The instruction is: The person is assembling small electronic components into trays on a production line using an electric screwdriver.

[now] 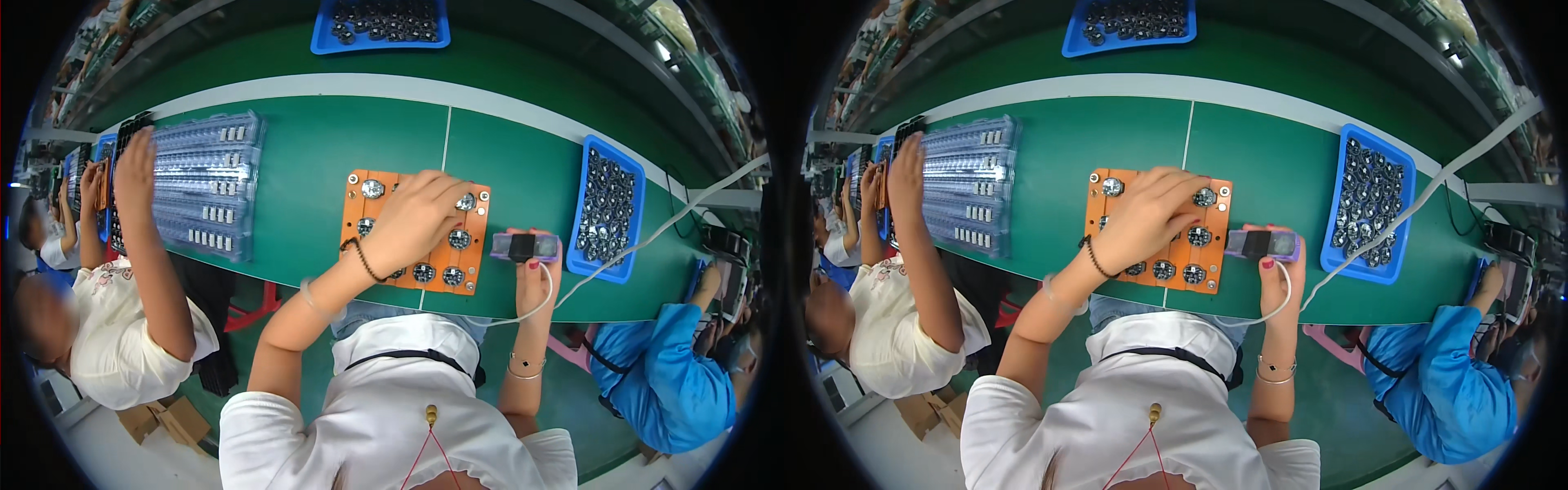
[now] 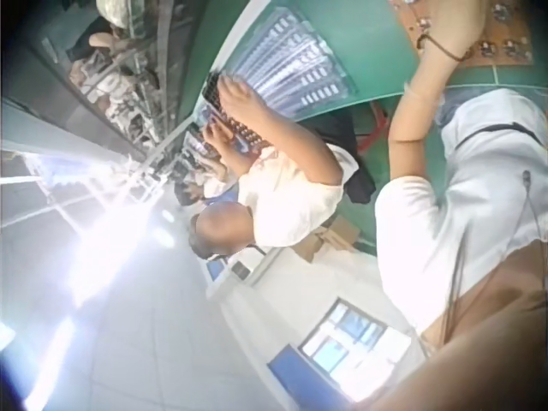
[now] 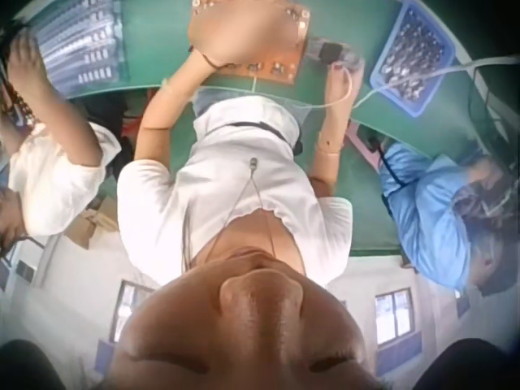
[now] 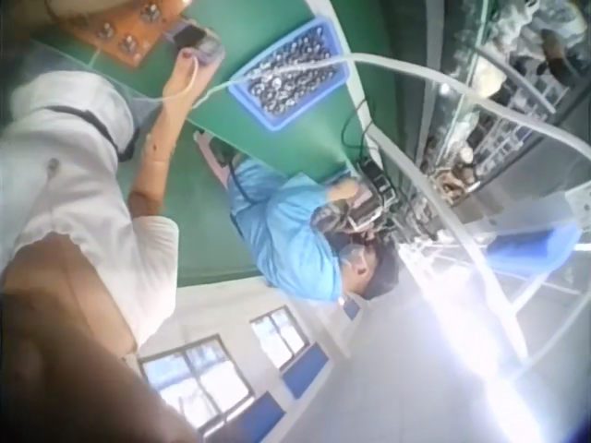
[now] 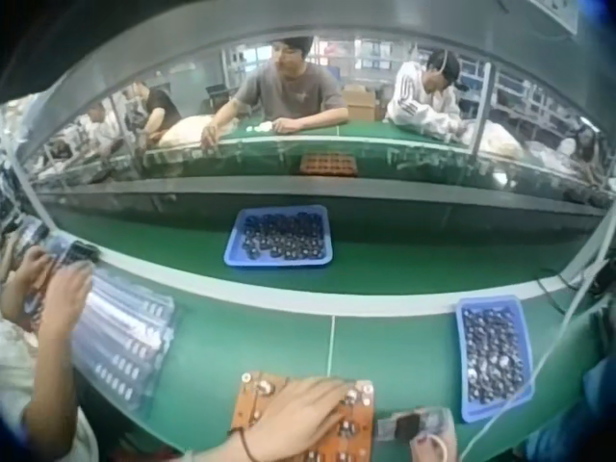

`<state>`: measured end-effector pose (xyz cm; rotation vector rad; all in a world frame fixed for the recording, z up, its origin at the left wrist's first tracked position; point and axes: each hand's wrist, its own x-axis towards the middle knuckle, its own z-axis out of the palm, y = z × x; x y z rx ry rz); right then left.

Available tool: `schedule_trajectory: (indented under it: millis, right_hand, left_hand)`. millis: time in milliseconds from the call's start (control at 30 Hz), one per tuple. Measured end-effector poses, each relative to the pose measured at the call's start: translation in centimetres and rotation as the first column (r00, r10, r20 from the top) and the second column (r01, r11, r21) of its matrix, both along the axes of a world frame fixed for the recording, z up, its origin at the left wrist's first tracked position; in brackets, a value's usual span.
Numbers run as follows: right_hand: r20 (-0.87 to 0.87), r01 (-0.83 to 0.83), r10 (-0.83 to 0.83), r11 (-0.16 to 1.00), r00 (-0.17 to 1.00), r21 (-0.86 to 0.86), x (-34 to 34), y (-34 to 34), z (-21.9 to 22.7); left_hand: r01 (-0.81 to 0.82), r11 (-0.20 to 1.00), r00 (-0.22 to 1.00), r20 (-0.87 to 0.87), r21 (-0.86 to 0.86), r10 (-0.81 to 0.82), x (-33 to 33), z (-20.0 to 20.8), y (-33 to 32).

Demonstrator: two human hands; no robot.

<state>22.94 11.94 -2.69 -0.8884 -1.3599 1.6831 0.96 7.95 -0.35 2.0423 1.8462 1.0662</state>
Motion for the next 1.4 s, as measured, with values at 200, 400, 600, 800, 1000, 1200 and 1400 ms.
schedule_trajectory:
  millis: [200, 400, 600, 800, 1000, 1200, 1400]
  right_hand:
    - [0.114, -0.02, -0.007, 0.973, 0.993, 0.228, -1.7, 1.4, 1.5]
    - [0.18, -0.169, 0.108, 0.914, 0.978, 0.369, -1.9, 1.8, 1.3]
    - [0.186, -0.134, 0.077, 0.939, 0.98, 0.318, -2.3, 1.5, 1.7]
    - [0.072, 0.147, -0.169, 0.96, 0.983, 0.238, -2.4, 1.1, 0.3]
    - [0.086, 0.116, -0.14, 0.966, 0.986, 0.232, -2.0, 0.7, 0.3]
    - [0.1, 0.029, -0.052, 0.974, 0.994, 0.225, -2.5, 0.2, 1.3]
    - [0.18, -0.171, 0.1, 0.879, 0.979, 0.445, -3.4, 0.2, 1.9]
  left_hand:
    - [0.117, 0.989, 0.99, 0.089, -0.092, -0.109, 0.4, 0.1, 1.2]
    - [0.157, 0.973, 0.979, 0.16, -0.171, -0.13, 1.3, 2.7, 0.5]
    - [0.183, 0.978, 0.964, 0.212, -0.103, -0.158, 0.7, 2.4, 0.7]
    - [0.072, 0.986, 0.979, 0.199, -0.149, -0.041, 0.1, -0.2, 1.2]
    - [0.022, 0.99, 0.999, -0.038, -0.141, -0.028, -1.6, 0.8, 0.3]
    - [0.07, 0.975, 0.997, 0.035, -0.211, -0.064, -1.9, 0.1, -0.3]
    - [0.218, 0.974, 0.967, 0.146, -0.058, -0.208, 0.2, 4.0, -1.0]
